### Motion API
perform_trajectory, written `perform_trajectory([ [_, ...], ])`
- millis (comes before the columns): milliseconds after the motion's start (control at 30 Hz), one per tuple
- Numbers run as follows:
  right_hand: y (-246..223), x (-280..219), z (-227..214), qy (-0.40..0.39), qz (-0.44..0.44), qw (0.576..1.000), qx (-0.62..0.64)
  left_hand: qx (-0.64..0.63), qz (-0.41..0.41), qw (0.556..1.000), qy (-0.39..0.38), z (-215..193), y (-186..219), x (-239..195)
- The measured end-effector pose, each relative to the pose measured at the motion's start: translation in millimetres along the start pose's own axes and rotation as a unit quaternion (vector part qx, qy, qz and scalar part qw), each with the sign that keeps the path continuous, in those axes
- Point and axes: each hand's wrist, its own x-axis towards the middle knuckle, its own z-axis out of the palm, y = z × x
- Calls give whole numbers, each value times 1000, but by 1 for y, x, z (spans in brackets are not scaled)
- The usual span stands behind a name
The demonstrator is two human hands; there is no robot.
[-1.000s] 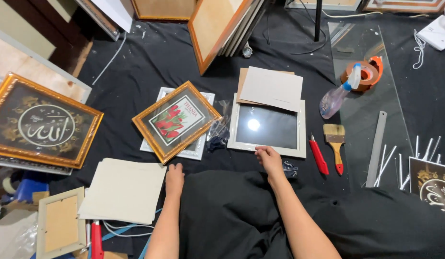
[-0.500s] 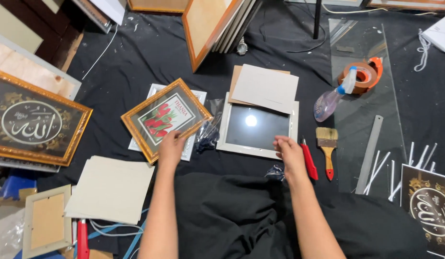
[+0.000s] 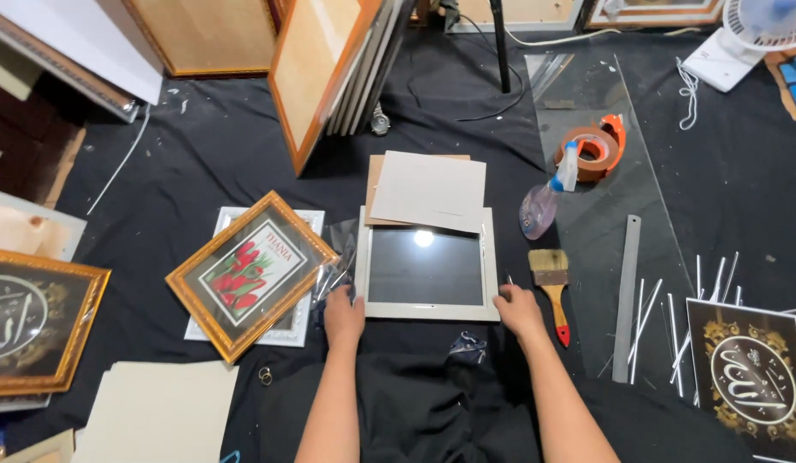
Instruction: The person uses a red utility knife to pry open a white picture frame, removes the backing and a white mat, then uses a brush to wipe the glass surface. The frame is placed on a black cloth with other frames and tools nearby.
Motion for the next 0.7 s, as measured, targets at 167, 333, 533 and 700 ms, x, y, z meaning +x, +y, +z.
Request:
perform_trajectory([
  [167,-10,22,26,24,-17,998,46,-37,-58,997,-17,-1,2,5],
  [333,-23,3,34,15,9,1000,6,-25,-36,997,-58,-1,9,9],
  [533,-10,17,34,-39,41,998,-30,42,-27,996,-74,2,-3,10],
  [700,-75,-16,-19,-12,21,999,-27,155,103,974,129,-16,53,-15],
])
